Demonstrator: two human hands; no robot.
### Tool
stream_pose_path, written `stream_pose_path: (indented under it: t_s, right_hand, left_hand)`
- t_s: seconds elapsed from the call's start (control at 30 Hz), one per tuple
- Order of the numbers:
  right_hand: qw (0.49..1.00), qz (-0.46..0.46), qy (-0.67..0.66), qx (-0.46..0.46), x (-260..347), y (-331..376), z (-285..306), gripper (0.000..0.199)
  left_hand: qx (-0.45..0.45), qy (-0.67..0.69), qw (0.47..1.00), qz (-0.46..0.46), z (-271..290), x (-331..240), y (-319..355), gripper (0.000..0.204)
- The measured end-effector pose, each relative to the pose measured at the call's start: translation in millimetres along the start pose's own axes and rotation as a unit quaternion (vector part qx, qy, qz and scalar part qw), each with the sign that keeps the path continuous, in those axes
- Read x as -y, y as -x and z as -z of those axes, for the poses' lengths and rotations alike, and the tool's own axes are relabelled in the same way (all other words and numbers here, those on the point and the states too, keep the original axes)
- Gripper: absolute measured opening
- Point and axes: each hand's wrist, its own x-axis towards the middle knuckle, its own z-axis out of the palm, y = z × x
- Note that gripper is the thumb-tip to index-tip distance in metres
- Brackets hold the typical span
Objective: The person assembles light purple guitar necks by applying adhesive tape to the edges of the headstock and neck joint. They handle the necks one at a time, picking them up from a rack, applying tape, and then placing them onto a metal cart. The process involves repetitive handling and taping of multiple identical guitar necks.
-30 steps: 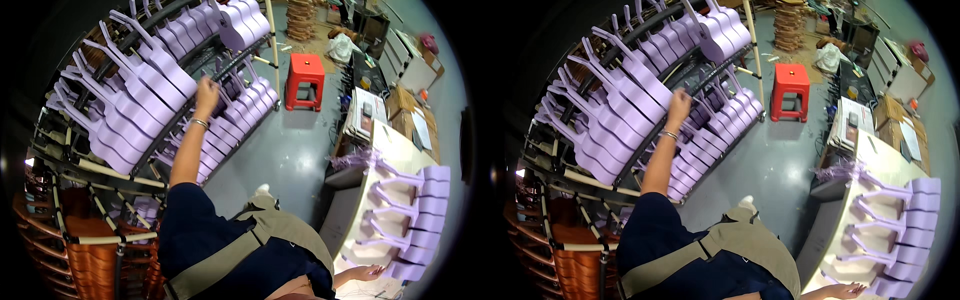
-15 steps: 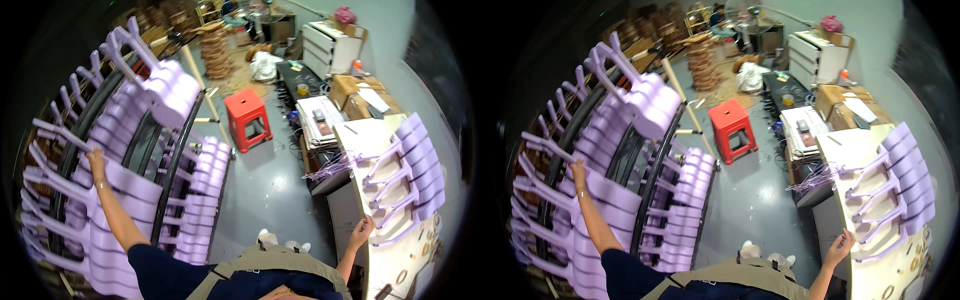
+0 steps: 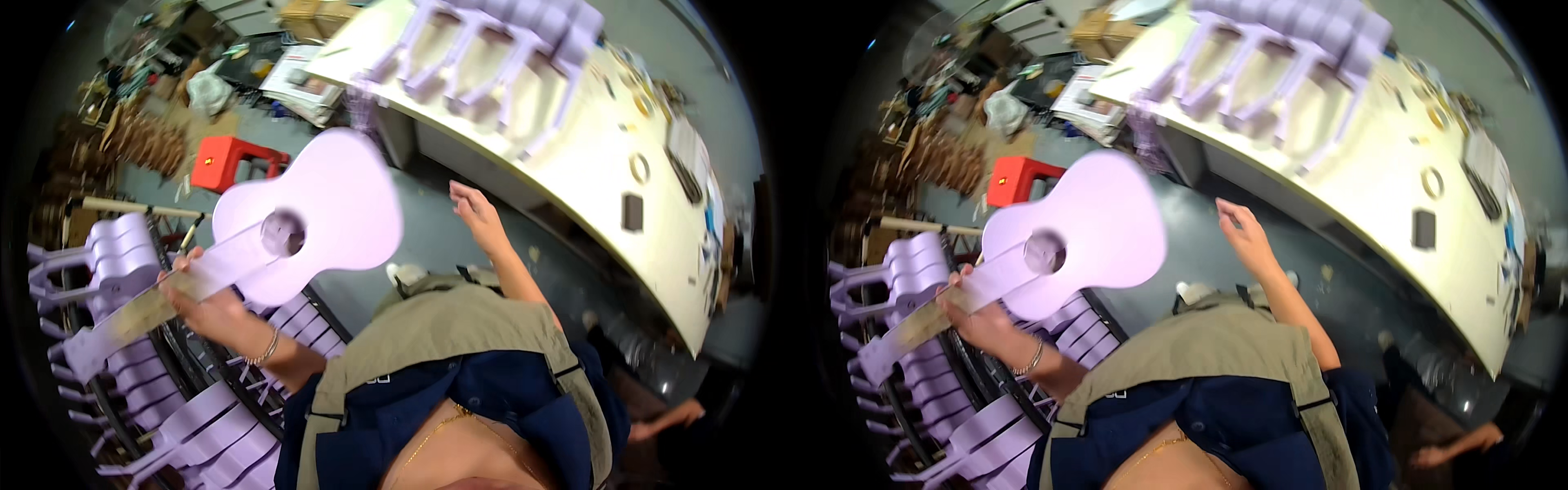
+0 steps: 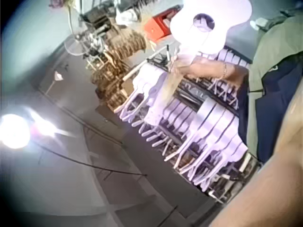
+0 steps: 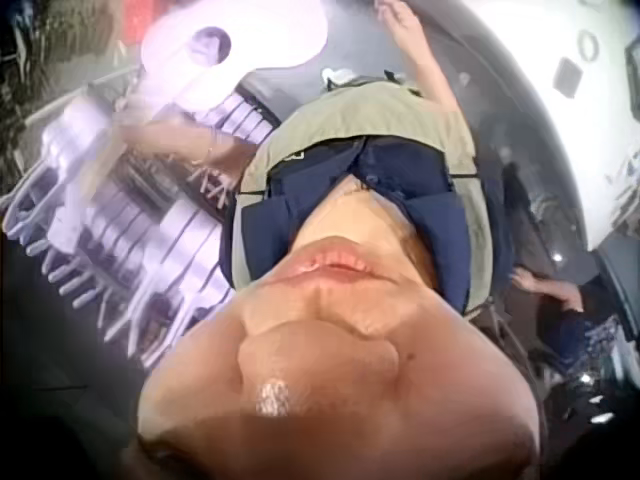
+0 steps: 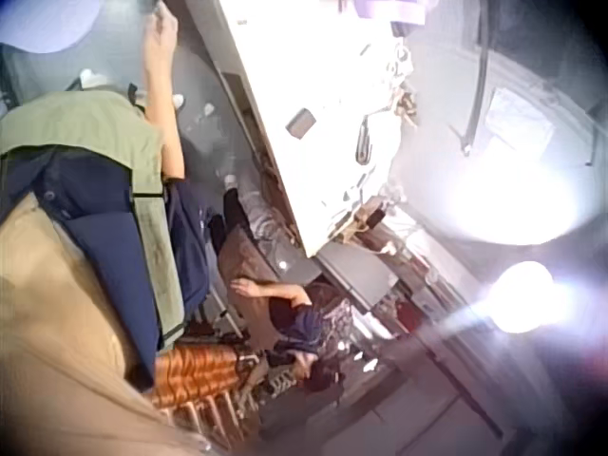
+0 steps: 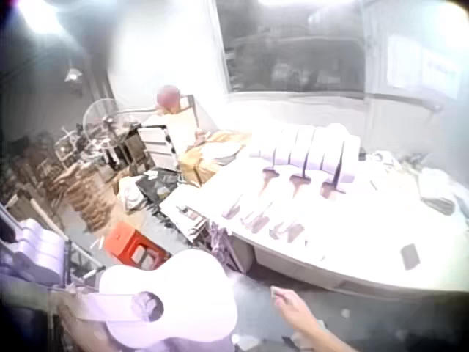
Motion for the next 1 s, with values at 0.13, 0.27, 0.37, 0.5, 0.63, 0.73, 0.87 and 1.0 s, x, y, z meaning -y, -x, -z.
stream_pose_path:
  t_s: [0.13, 0.27, 0.37, 0.5, 0.63, 0.73, 0.87, 1.0]
  right_hand:
    - [0.938, -0.157, -0.296, -0.089, 20.8, 32.1, 79.9, 0.072]
    - [0.892, -0.098, -0.388, -0.212, 8.0, 61.7, 173.8, 0.067]
    - [0.877, -0.049, -0.423, -0.221, -11.1, 82.8, 224.4, 0.067]
    - [0.859, -0.082, -0.437, -0.252, -15.6, 94.6, 256.3, 0.068]
    - [0.853, -0.072, -0.442, -0.27, -21.6, 94.7, 270.3, 0.07]
    - [0.849, -0.071, -0.447, -0.273, -21.0, 92.6, 278.4, 0.072]
    - [0.849, -0.085, -0.438, -0.285, -23.0, 92.5, 286.9, 0.075]
    - [0.863, -0.065, -0.402, -0.297, -5.4, 88.8, 286.6, 0.079]
  left_hand:
    - [-0.048, 0.08, 0.982, 0.163, -120.9, 103.5, 59.2, 0.021]
    - [0.0, 0.094, 0.972, 0.213, -228.9, 144.7, 136.6, 0.025]
    - [0.018, 0.06, 0.965, 0.253, -277.2, 162.3, 171.9, 0.031]
    - [0.076, -0.017, 0.966, 0.246, -322.1, 168.4, 200.5, 0.032]
    - [0.153, -0.071, 0.958, 0.233, -340.3, 174.0, 218.5, 0.038]
    - [0.168, -0.093, 0.954, 0.232, -347.4, 182.1, 226.9, 0.04]
    - [0.155, -0.069, 0.951, 0.257, -345.6, 196.7, 219.7, 0.043]
    - [0.146, -0.047, 0.94, 0.306, -329.0, 220.2, 204.2, 0.043]
